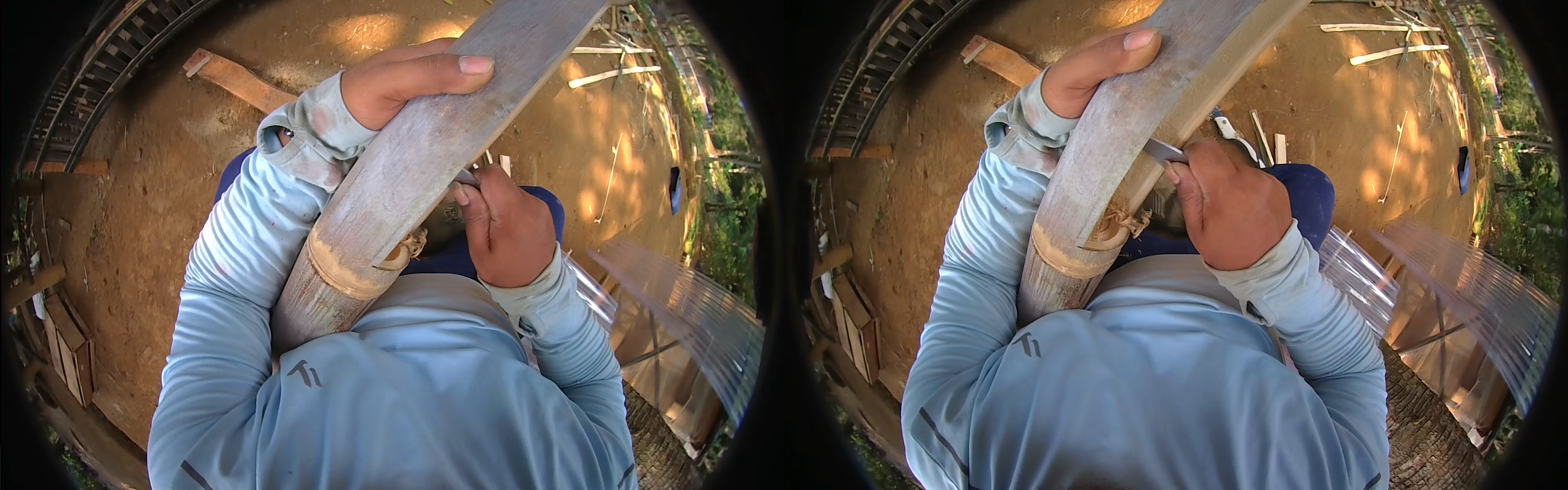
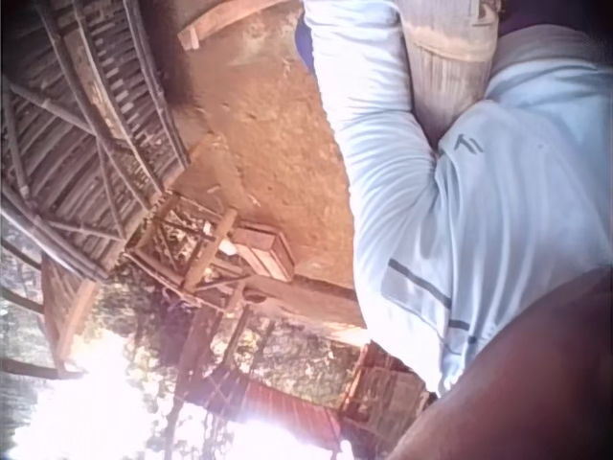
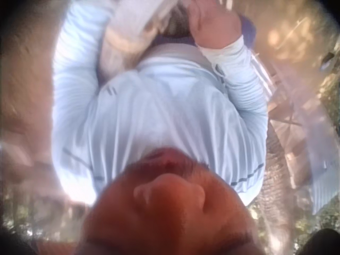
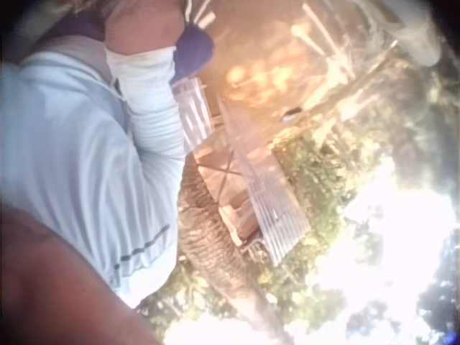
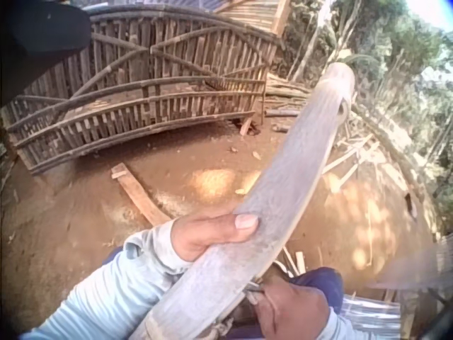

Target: The person carves a long bamboo pole using a knife, removing thin strips of wood to shape the surface. They hold the pole with their left hand and use the knife with their right hand to scrape and smooth the bamboo.

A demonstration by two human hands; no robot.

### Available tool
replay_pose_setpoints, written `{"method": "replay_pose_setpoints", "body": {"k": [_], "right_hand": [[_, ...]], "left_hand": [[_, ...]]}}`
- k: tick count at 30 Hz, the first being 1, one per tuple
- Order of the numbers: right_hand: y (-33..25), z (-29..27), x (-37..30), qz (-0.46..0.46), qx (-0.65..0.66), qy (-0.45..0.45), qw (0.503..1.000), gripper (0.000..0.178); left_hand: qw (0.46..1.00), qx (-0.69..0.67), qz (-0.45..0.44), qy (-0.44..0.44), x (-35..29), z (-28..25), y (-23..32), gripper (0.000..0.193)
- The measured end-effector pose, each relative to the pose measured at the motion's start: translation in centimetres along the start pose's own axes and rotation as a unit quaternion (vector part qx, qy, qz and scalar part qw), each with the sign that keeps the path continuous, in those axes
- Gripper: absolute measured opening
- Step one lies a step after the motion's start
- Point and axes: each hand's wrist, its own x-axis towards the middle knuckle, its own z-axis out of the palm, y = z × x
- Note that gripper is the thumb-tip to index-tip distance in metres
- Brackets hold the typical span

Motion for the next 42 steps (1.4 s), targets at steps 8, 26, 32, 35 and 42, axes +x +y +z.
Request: {"method": "replay_pose_setpoints", "body": {"k": [8, 26, 32, 35, 42], "right_hand": [[0.7, 0.1, -0.6, 0.009, 0.053, -0.007, 0.999, 0.02], [0.9, -1.1, -0.8, 0.012, 0.025, 0.033, 0.999, 0.015], [0.0, 1.2, -2.5, -0.034, 0.036, -0.017, 0.999, 0.017], [0.5, 0.5, -1.5, -0.046, 0.031, -0.001, 0.998, 0.017], [0.7, 0.7, -2.3, -0.005, 0.046, 0.022, 0.999, 0.017]], "left_hand": [[0.999, -0.031, -0.02, -0.021, 0.0, -0.4, 0.1, 0.04], [0.974, -0.164, 0.024, -0.153, 1.1, -2.7, -2.2, 0.053], [0.986, -0.133, 0.007, -0.099, 1.1, -1.3, -1.5, 0.047], [0.987, -0.129, 0.012, -0.092, 1.1, -1.2, -1.6, 0.047], [0.987, -0.111, 0.008, -0.114, 0.9, -1.9, -1.7, 0.051]]}}
